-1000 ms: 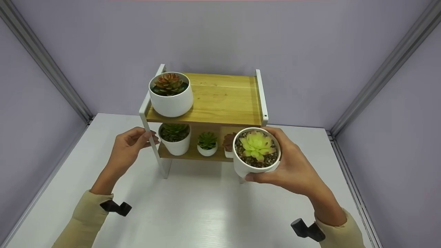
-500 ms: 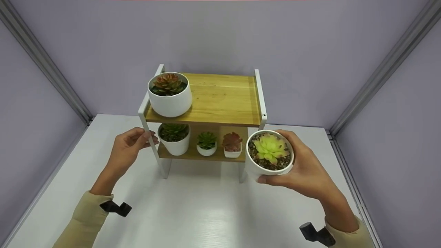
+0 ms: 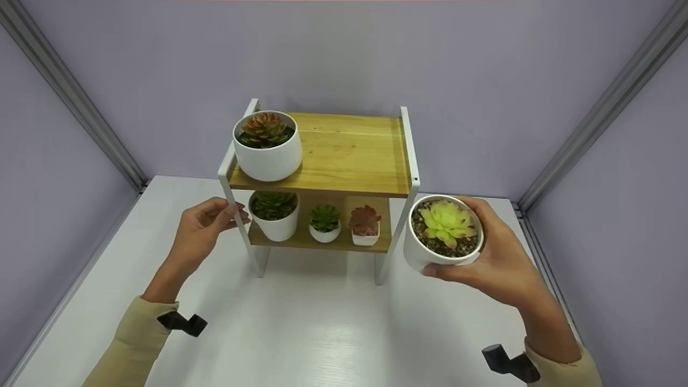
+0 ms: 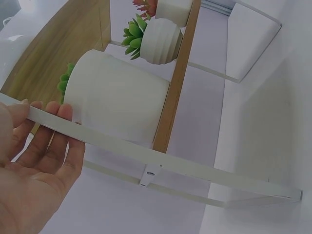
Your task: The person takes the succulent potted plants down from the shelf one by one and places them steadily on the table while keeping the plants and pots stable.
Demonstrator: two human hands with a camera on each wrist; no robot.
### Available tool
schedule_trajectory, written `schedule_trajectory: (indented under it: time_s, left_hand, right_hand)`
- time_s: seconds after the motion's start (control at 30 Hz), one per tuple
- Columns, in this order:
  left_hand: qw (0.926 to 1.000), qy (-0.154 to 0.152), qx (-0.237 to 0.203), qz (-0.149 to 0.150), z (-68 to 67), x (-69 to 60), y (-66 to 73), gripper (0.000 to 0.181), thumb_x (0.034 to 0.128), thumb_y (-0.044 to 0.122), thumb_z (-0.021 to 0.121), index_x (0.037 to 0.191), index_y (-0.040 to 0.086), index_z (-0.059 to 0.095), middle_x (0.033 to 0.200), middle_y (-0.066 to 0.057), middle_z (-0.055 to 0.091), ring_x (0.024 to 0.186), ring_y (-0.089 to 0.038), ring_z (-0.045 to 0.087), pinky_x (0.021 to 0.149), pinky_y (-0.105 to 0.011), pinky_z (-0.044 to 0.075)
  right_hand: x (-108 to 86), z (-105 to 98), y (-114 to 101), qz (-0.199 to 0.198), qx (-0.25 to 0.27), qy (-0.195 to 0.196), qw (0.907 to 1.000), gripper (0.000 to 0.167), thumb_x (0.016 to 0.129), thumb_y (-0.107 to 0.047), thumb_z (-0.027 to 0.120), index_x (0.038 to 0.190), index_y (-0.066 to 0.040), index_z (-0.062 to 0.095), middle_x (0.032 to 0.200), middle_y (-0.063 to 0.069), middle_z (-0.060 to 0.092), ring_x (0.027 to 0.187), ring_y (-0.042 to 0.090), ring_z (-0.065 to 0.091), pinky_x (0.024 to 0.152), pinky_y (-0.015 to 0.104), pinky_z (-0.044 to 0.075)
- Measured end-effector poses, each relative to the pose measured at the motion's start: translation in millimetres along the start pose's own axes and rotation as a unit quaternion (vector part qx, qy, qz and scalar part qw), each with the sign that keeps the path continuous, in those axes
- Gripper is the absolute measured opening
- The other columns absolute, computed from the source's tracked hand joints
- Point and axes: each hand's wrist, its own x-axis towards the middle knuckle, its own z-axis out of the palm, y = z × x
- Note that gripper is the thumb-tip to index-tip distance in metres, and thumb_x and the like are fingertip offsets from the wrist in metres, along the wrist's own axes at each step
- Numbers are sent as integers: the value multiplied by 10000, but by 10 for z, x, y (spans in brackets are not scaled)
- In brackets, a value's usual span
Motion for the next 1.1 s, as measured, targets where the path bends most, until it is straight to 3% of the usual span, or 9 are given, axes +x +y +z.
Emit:
schedule_trajectory:
  time_s: [0.13,0.7,0.97,1.1]
  left_hand:
    - [9998,56,157,-83,4,4,0,205,1071,268,633,1084,117,770,1030,-120,772,1057,-256,736,969,-392,578]
    - [9998,49,145,-83,11,15,-10,215,1061,289,648,1089,115,773,1032,-93,769,1072,-213,737,992,-427,578]
    - [9999,63,66,-95,0,2,-1,216,1058,284,651,1100,109,771,1048,-110,763,1067,-275,744,998,-437,587]
    - [9999,12,-74,-106,4,3,-20,219,1059,267,649,1128,92,762,1081,-130,751,1089,-377,735,1001,-403,598]
  right_hand:
    - [9,-37,63,160,-179,36,9997,1016,573,65,992,1462,-89,526,1207,-170,654,1046,-42,628,875,39,461]
    - [75,-125,313,587,-450,212,9970,995,660,-25,990,1511,-60,476,1192,-228,608,1033,-64,586,826,33,466]
    - [157,-165,448,694,-338,411,9962,925,681,-17,975,1483,-88,518,1182,-254,626,1046,-70,588,839,35,442]
    - [186,-148,508,783,-339,460,9953,934,696,-32,972,1500,-74,498,1193,-272,607,1055,-83,578,835,28,444]
